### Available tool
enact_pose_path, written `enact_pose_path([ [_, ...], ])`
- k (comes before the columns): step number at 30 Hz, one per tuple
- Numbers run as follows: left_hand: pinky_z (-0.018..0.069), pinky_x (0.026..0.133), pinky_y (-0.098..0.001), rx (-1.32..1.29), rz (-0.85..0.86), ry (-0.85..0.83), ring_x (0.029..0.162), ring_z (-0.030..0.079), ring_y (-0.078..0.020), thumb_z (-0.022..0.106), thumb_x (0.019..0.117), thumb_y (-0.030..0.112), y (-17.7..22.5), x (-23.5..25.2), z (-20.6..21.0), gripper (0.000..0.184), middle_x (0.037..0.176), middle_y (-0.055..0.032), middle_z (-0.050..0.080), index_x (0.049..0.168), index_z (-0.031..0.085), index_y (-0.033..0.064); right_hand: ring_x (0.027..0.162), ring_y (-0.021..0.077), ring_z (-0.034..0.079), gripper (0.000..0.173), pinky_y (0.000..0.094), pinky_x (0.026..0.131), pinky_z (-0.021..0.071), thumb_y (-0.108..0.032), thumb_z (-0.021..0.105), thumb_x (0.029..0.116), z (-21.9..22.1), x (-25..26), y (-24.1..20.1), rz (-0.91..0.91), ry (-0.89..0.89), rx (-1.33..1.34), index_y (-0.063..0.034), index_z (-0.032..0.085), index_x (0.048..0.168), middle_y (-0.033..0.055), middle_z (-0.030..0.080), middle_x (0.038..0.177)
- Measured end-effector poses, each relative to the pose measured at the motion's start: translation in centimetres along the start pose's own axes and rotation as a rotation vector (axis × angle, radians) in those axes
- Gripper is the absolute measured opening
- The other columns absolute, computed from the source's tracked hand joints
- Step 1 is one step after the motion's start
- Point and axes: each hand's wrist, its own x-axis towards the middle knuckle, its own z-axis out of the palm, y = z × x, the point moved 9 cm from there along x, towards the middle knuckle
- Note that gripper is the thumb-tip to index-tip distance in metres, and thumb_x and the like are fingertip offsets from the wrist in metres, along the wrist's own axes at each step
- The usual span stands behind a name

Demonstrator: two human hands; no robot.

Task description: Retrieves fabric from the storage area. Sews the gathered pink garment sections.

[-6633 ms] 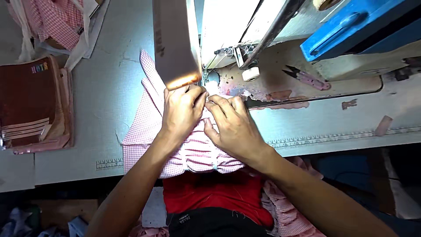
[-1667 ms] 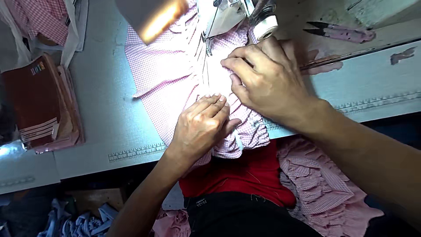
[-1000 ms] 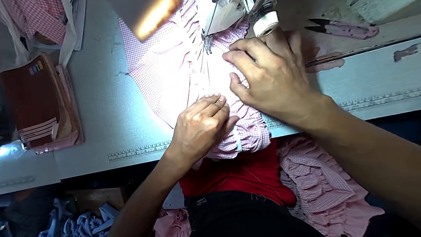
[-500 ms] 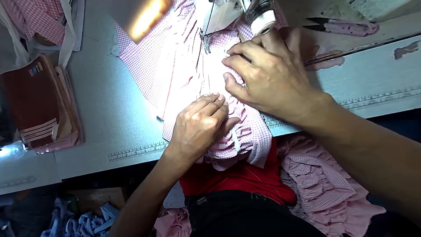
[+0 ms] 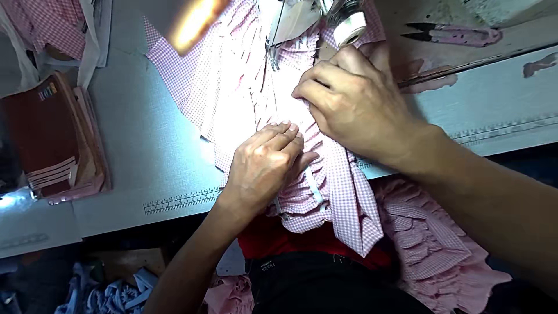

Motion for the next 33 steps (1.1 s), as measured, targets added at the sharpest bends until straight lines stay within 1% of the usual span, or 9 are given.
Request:
enact_pose_path([
  [4, 0.0519, 0.108, -0.0362, -0.001, -0.003, -0.004, 0.122, 0.068, -0.022, 0.06, 0.103, 0.034, 0.1, -0.1, -0.1, 0.033, 0.12, -0.0089, 0.076, 0.109, 0.08, 0.008, 0.125, 0.0408, 0.053, 0.039, 0.0647, 0.098, 0.0327, -0.032, 0.044, 0.1035, -0.1, -0.1, 0.6, 0.057, -0.034, 0.011, -0.0097, 0.069, 0.124, 0.013, 0.062, 0.134],
  [6, 0.0522, 0.108, -0.0361, -0.001, -0.004, -0.004, 0.121, 0.069, -0.0219, 0.061, 0.1027, 0.033, 0.1, 0.0, -0.1, 0.032, 0.12, -0.009, 0.076, 0.109, 0.08, 0.0079, 0.127, 0.0404, 0.052, 0.035, 0.0631, 0.098, 0.0336, -0.02, 0.043, 0.1035, -0.2, -0.2, 0.3, 0.045, -0.029, 0.011, -0.0119, 0.067, 0.128, 0.0126, 0.061, 0.137],
  [9, 0.0524, 0.108, -0.0359, 0.014, -0.01, -0.005, 0.122, 0.068, -0.0222, 0.061, 0.1029, 0.03, 0.1, 0.1, 0.0, 0.03, 0.12, -0.0086, 0.076, 0.109, 0.08, 0.0081, 0.114, 0.0386, 0.055, 0.027, 0.0585, 0.094, 0.0341, -0.008, 0.043, 0.1027, -0.1, -0.3, -0.4, 0.003, -0.003, 0.021, -0.0094, 0.068, 0.115, 0.013, 0.065, 0.116],
  [14, 0.0525, 0.107, -0.0359, 0.029, -0.013, -0.004, 0.122, 0.068, -0.0218, 0.06, 0.1029, 0.026, 0.0, 0.1, -0.1, 0.027, 0.12, -0.0074, 0.076, 0.108, 0.08, 0.0087, 0.118, 0.0395, 0.055, 0.04, 0.0619, 0.095, 0.0328, -0.037, 0.044, 0.1043, -0.2, -0.3, 0.4, 0.071, -0.009, -0.007, -0.0089, 0.069, 0.118, 0.013, 0.065, 0.126],
  [20, 0.0524, 0.108, -0.0367, 0.03, -0.007, 0.001, 0.12, 0.069, -0.0221, 0.059, 0.103, 0.027, 0.1, 0.4, 0.0, 0.028, 0.119, -0.008, 0.076, 0.108, 0.08, 0.0083, 0.118, 0.0398, 0.054, 0.032, 0.0589, 0.093, 0.0337, -0.014, 0.041, 0.1055, -0.3, -0.5, 0.0, 0.036, 0.019, -0.016, -0.0114, 0.067, 0.123, 0.0133, 0.063, 0.128],
  [25, 0.0524, 0.108, -0.036, 0.027, -0.003, 0.007, 0.121, 0.069, -0.0217, 0.06, 0.1035, 0.029, 0.0, 0.2, 0.0, 0.029, 0.12, -0.0085, 0.076, 0.109, 0.08, 0.0086, 0.125, 0.0432, 0.051, 0.04, 0.0658, 0.099, 0.0311, -0.032, 0.04, 0.1074, -0.1, -0.5, 0.7, 0.095, 0.019, -0.048, -0.0114, 0.067, 0.128, 0.0151, 0.06, 0.136],
  [27, 0.0527, 0.107, -0.035, 0.037, -0.003, -0.001, 0.121, 0.069, -0.0216, 0.06, 0.1033, 0.032, 0.1, 0.2, 0.1, 0.031, 0.121, -0.0085, 0.076, 0.111, 0.08, 0.0087, 0.128, 0.0428, 0.051, 0.036, 0.0645, 0.099, 0.0322, -0.021, 0.04, 0.1072, -0.3, -0.5, 0.4, 0.068, 0.028, -0.041, -0.0139, 0.065, 0.133, 0.0138, 0.059, 0.14],
  [30, 0.0527, 0.107, -0.035, 0.034, -0.002, -0.002, 0.121, 0.069, -0.022, 0.061, 0.1029, 0.031, 0.1, 0.1, 0.1, 0.03, 0.12, -0.0084, 0.076, 0.11, 0.079, 0.0082, 0.114, 0.0398, 0.055, 0.027, 0.0596, 0.093, 0.0332, -0.009, 0.044, 0.1048, -0.2, -0.3, -0.3, -0.006, 0.047, -0.014, -0.0101, 0.068, 0.116, 0.013, 0.066, 0.119],
  [33, 0.0526, 0.107, -0.0353, 0.032, -0.001, 0.002, 0.12, 0.069, -0.0217, 0.061, 0.1027, 0.027, 0.0, 0.0, 0.0, 0.027, 0.12, -0.0078, 0.076, 0.109, 0.08, 0.0082, 0.119, 0.041, 0.055, 0.039, 0.0645, 0.096, 0.0322, -0.032, 0.041, 0.1059, 0.0, -0.3, 0.2, 0.047, 0.021, -0.021, -0.009, 0.07, 0.12, 0.0119, 0.067, 0.128],
])
